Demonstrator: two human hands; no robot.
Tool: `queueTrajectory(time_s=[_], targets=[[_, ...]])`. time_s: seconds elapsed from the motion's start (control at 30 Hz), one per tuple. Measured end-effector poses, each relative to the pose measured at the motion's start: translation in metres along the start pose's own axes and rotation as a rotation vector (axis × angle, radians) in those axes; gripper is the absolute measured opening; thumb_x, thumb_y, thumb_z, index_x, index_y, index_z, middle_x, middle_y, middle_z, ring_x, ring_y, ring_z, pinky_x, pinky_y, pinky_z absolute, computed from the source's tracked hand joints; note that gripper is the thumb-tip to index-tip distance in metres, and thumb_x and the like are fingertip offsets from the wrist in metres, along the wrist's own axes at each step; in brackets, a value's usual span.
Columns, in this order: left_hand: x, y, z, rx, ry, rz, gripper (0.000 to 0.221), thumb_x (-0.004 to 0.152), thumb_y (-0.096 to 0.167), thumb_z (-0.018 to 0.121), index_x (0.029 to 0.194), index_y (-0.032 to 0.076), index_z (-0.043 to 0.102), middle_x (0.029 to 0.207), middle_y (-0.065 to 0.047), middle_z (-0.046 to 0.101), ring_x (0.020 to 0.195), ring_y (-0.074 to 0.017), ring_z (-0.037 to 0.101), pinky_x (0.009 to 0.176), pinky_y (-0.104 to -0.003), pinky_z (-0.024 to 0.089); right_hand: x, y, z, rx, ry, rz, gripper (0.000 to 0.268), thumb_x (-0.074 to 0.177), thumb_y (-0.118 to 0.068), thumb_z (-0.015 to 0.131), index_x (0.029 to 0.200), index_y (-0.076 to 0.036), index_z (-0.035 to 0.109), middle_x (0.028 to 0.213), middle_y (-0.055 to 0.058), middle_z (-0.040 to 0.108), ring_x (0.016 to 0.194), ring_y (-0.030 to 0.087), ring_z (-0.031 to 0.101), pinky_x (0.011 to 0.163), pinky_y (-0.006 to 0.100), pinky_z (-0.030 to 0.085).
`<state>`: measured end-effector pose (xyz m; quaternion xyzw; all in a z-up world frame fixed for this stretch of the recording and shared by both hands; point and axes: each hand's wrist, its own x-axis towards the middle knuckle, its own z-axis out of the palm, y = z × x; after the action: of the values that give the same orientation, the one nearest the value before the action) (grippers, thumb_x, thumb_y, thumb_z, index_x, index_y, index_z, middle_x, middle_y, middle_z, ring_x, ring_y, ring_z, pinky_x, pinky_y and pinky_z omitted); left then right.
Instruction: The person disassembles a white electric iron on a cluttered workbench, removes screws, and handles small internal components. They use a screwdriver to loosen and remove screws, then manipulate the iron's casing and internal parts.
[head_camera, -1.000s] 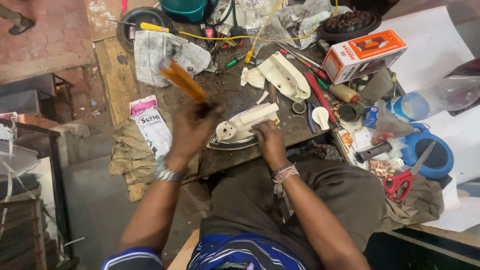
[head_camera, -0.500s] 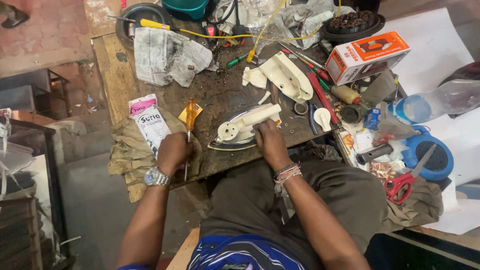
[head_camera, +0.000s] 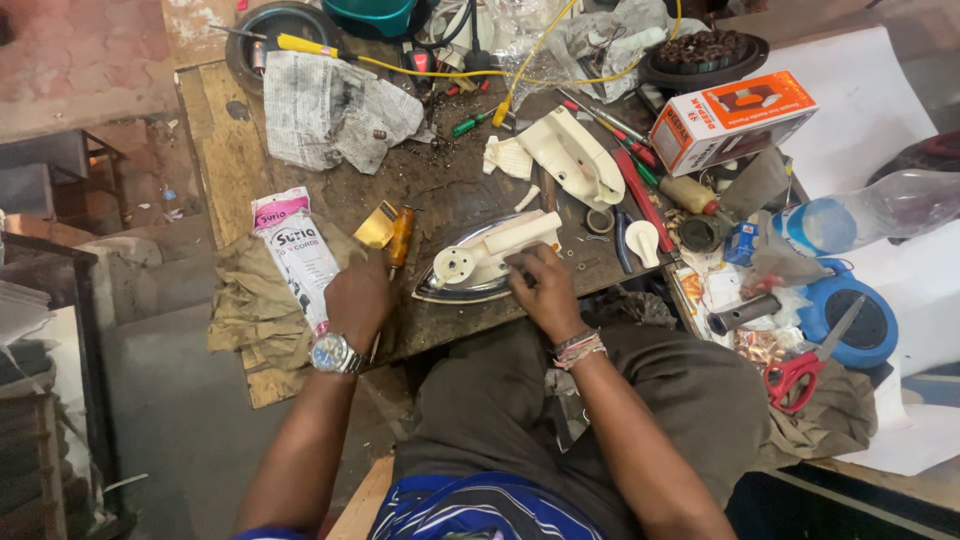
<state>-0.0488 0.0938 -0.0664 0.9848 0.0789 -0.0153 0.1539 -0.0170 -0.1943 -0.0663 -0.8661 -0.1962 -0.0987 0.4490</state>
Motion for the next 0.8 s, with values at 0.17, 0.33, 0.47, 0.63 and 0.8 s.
queueTrajectory(time_s=[0.17,0.33,0.47,0.63,0.8], targets=[[-0.001,0.017,-0.013,-0.436,0.099,0.413,0.076,0.075,0.020,0.076,0.145,0.006,0.050,0.136,-0.022,0.057,0.123,-0.0413,0.057,0.101,-0.049,0.050,0.002,0.001,-0.008,0.001,0.020,-0.057,0.014,0.091,-0.003,0.071,0.105,-0.001,0.069,0.100,0.015,0.064,0.093,0.032,0.066,0.080,0.038,0.052],[-0.002,0.031,-0.002,-0.513,0.061,0.609,0.086,0.075,0.020,0.074,0.153,0.009,0.040,0.157,-0.021,0.042,0.143,-0.0407,0.042,0.115,-0.054,0.037,0.003,-0.004,-0.018,-0.008,-0.001,-0.002,0.018,0.088,-0.003,0.073,0.106,-0.004,0.073,0.105,0.012,0.070,0.095,0.029,0.070,0.079,0.037,0.055],[-0.003,0.036,0.010,-0.588,-0.020,0.643,0.091,0.069,0.025,0.078,0.151,0.009,0.040,0.157,-0.018,0.040,0.144,-0.0396,0.040,0.115,-0.054,0.035,0.002,-0.011,-0.023,-0.066,-0.066,-0.040,0.025,0.085,-0.001,0.074,0.110,-0.005,0.076,0.102,0.011,0.071,0.094,0.029,0.071,0.080,0.038,0.055],[-0.003,0.042,0.016,-0.646,-0.025,0.552,0.069,0.087,0.024,0.073,0.149,0.011,0.047,0.159,-0.014,0.046,0.144,-0.0346,0.048,0.115,-0.048,0.041,0.004,-0.017,-0.023,-0.051,-0.101,0.000,0.024,0.087,-0.003,0.073,0.111,-0.006,0.076,0.102,0.010,0.071,0.093,0.028,0.071,0.081,0.037,0.056],[0.001,0.041,0.011,-0.703,-0.019,0.542,0.061,0.086,0.020,0.071,0.144,0.011,0.052,0.153,-0.014,0.054,0.136,-0.0333,0.056,0.109,-0.043,0.049,0.006,-0.017,-0.021,-0.077,-0.113,-0.011,0.024,0.086,-0.003,0.073,0.110,-0.006,0.077,0.102,0.011,0.072,0.093,0.030,0.071,0.081,0.039,0.056]])
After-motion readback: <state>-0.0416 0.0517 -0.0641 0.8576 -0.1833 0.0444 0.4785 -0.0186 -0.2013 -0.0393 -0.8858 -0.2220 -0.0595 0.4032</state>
